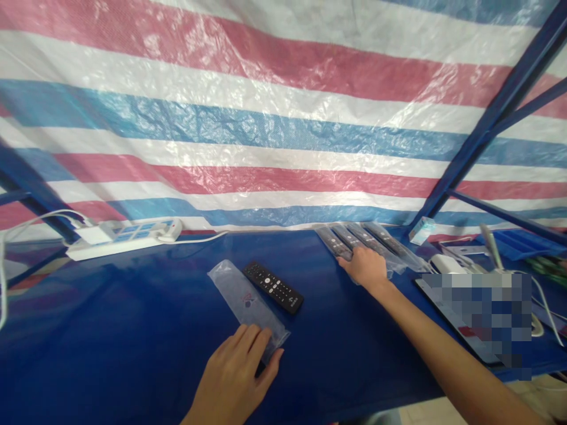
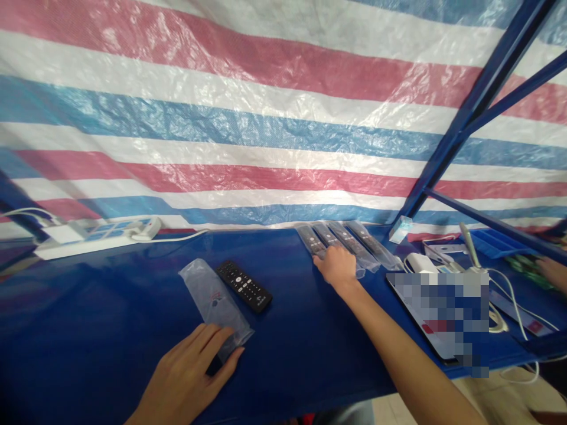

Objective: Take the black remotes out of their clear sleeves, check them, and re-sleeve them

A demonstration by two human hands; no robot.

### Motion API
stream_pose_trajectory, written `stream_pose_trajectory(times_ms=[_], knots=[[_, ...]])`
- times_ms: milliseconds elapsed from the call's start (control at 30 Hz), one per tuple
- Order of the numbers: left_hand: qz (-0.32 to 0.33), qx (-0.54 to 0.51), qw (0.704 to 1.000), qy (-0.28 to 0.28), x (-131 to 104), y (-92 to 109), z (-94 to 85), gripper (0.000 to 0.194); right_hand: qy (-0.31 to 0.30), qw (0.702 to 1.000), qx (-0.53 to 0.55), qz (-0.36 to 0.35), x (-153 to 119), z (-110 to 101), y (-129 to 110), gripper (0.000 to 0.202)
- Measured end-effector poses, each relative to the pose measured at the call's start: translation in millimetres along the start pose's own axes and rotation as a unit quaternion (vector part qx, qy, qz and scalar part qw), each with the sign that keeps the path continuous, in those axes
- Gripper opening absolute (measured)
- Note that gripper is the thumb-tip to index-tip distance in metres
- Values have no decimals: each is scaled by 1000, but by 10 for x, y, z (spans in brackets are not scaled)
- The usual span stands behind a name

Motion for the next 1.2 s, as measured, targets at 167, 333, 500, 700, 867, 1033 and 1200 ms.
stream_pose_trajectory(times_ms=[167, 333, 500, 700, 867, 1033, 1200], knots=[[-9, -2, 1000, -1, -15, -11, 9, 17, -4, 1000, -6, 24, 121, 49, 69, 45], [-33, -13, 999, -21, -23, -42, 22, 19, 24, 999, -25, 18, 62, -25, 42, 47], [-42, -25, 999, -19, -47, -59, 6, 18, 93, 989, 30, -114, -466, -338, -454, 50], [-26, 24, 999, -24, -101, -58, -38, 23, 8, 954, 100, -283, -986, -424, -1161, 44], [-34, 51, 995, -77, -151, -106, 33, 24, 7, 961, 76, -264, -959, -371, -1064, 29], [-47, 56, 984, -164, -61, -49, 281, 29, -21, 975, 30, -217, -1021, -180, -527, 26], [-76, 28, 961, -264, 130, 69, 558, 21, 3, 984, 44, -173, -1242, -9, 40, 26]])
Point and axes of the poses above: each hand's wrist, its own x-axis towards the middle knuckle, its own z-axis out of the palm, y = z × x, the point moved 8 cm from there along x, towards the middle knuckle, and after that the axes turned 14 degrees about -x, right-handed, at the moved point
